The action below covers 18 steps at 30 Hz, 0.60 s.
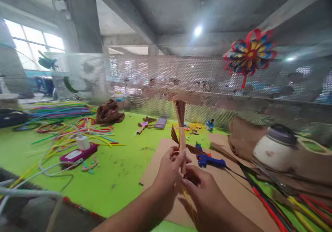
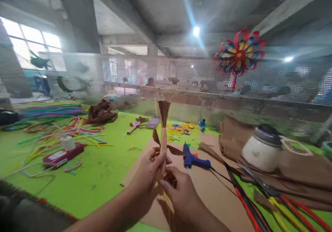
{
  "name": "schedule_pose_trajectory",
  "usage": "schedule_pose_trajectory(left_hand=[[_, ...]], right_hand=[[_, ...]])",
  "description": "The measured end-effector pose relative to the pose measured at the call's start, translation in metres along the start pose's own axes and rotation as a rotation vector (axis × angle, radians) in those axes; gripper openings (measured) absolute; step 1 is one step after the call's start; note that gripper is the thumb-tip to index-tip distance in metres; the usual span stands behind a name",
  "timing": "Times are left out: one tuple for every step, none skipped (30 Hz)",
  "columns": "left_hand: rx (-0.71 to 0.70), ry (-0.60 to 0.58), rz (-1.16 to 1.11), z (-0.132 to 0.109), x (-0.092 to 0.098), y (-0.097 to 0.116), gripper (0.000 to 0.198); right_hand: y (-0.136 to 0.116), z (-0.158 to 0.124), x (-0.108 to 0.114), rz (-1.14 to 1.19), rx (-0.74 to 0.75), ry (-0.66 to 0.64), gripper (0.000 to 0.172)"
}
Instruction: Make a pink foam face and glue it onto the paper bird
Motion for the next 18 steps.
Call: schedule_pose_trajectory(left_hand=[[-0.001, -0.002, -0.005, -0.002, -0.001, 0.000, 0.030], [-0.002, -0.003, -0.009, -0.003, -0.002, 0.001, 0.030], [-0.004, -0.006, -0.012, -0.004, -0.003, 0.001, 0.030], [-0.007, -0.008, -0.013, -0.005, -0.004, 0.002, 0.030], [-0.009, -0.010, -0.012, -0.006, -0.004, 0.002, 0.030], [-0.012, -0.013, -0.009, -0.005, -0.003, 0.003, 0.030], [-0.017, -0.016, -0.005, -0.005, -0.002, 0.005, 0.030], [-0.027, -0.016, 0.000, -0.004, -0.001, 0.006, 0.029], [-0.040, -0.016, 0.004, -0.002, 0.001, 0.008, 0.028], [-0.057, -0.015, 0.006, 0.000, 0.004, 0.010, 0.027], [-0.074, -0.014, 0.005, 0.002, 0.006, 0.012, 0.025], [-0.091, -0.012, 0.003, 0.004, 0.008, 0.014, 0.023], [-0.106, -0.011, 0.000, 0.005, 0.011, 0.016, 0.022], [-0.117, -0.009, -0.001, 0.007, 0.012, 0.017, 0.021], [-0.125, -0.007, 0.000, 0.008, 0.014, 0.018, 0.020], [-0.131, -0.004, 0.002, 0.008, 0.015, 0.018, 0.020], [-0.135, -0.001, 0.006, 0.008, 0.015, 0.018, 0.020], [-0.137, 0.000, 0.011, 0.009, 0.015, 0.018, 0.021]], right_hand=[[0.001, 0.002, 0.000, 0.000, -0.001, 0.003, 0.019], [0.002, 0.003, -0.001, -0.001, -0.001, 0.006, 0.019], [0.004, 0.005, -0.001, -0.005, -0.003, 0.011, 0.020], [0.005, 0.006, -0.001, -0.009, -0.004, 0.016, 0.021], [0.007, 0.007, 0.000, -0.016, -0.007, 0.022, 0.022], [0.008, 0.008, 0.001, -0.024, -0.010, 0.029, 0.022], [0.008, 0.008, 0.003, -0.033, -0.011, 0.037, 0.023], [0.007, 0.008, 0.005, -0.043, -0.009, 0.046, 0.025], [0.006, 0.008, 0.009, -0.053, -0.003, 0.053, 0.027], [0.003, 0.008, 0.013, -0.061, 0.009, 0.062, 0.029], [-0.001, 0.008, 0.019, -0.067, 0.025, 0.074, 0.031], [-0.006, 0.009, 0.025, -0.070, 0.043, 0.090, 0.031], [-0.010, 0.010, 0.032, -0.067, 0.061, 0.124, 0.031], [-0.014, 0.010, 0.040, -0.059, 0.076, 0.174, 0.029], [-0.018, 0.012, 0.049, -0.043, 0.092, 0.242, 0.029], [-0.021, 0.013, 0.059, -0.022, 0.114, 0.321, 0.030], [-0.024, 0.015, 0.070, 0.005, 0.144, 0.404, 0.030], [-0.027, 0.016, 0.081, 0.036, 0.182, 0.494, 0.030]])
Point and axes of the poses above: each hand's wrist, its own z-axis towards the middle knuckle, its own x-axis out of the back of the hand, y = z × x, the point moved 2 cm from there along z, towards the middle knuckle, and after that the axes turned 1 degree about -y, right-handed, at the moved point
